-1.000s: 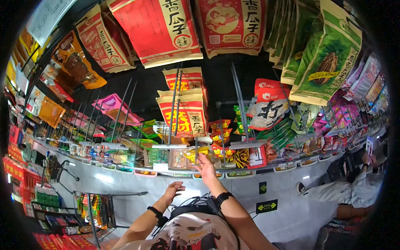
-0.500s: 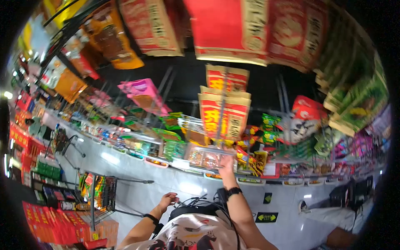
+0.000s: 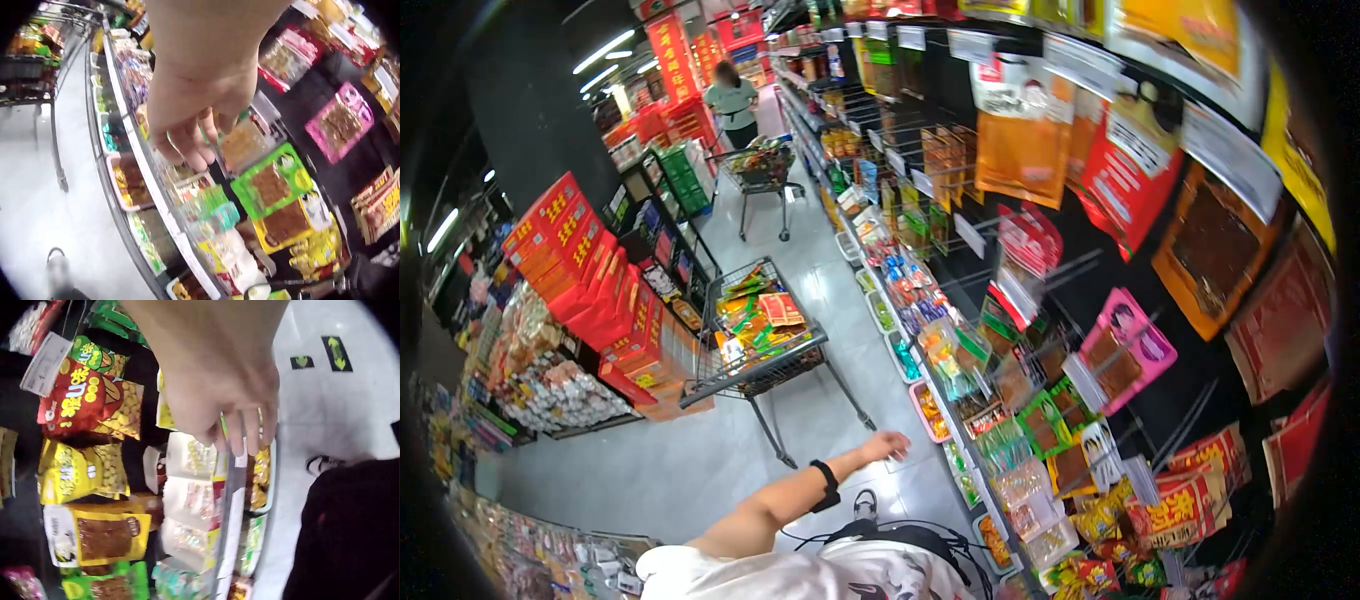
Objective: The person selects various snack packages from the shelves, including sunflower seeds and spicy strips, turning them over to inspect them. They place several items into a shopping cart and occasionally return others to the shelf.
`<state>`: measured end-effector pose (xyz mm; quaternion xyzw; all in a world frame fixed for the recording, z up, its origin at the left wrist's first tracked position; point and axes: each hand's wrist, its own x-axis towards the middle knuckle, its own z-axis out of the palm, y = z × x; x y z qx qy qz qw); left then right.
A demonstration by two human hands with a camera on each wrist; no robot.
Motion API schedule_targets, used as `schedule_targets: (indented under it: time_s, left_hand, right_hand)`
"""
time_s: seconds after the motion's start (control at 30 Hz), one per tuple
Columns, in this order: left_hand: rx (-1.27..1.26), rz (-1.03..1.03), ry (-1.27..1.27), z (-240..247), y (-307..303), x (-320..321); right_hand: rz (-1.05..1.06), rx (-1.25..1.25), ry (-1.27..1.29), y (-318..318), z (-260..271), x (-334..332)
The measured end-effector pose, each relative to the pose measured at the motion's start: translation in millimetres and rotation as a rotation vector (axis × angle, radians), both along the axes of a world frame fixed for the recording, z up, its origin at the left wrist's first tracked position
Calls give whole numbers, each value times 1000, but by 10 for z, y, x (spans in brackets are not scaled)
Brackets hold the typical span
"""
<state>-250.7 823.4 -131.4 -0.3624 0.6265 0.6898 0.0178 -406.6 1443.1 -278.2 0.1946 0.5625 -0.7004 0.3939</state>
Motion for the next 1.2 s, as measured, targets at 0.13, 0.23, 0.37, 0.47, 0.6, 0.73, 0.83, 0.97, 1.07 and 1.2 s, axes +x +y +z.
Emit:
schedule_targets:
  time_s: [0.13, 0.23, 0.37, 0.47, 0.6, 0.73, 0.83, 0.97, 1.07, 1.2]
  left_hand:
    - [-408, 400, 180, 350, -1280, 533]
    - [-1018, 562, -4, 1072, -1823, 986]
    - [-1528, 639, -250, 1030, -2347, 1364]
    - [-1268, 493, -465, 748, -2406, 1554]
    - [-1209, 513, -559, 815, -2334, 1507]
    - [-1207, 507, -533, 709, -2162, 1515]
    - [-1197, 461, -515, 822, -1873, 1499]
    - [-1122, 335, -344, 796, -1612, 1569]
    - [-1096, 90, -222, 1006, -1678, 1661]
    - [-1044, -135, -167, 1035, -1606, 1551]
  right_hand:
    - [174, 311, 11, -682, 478, 156]
    - [274, 403, 41, -1086, 630, 163]
    - [377, 488, 109, -1535, 795, 72]
    - [440, 535, 147, -1852, 877, -49]
    - [484, 579, 195, -2249, 979, -159]
    - [477, 541, 177, -2612, 978, -124]
    - [596, 412, 296, -2325, 129, -317]
    - [749, 566, 423, -2172, 2, -298]
    - [585, 489, 235, -2291, 358, -163]
    - [461, 556, 211, -2362, 769, -31]
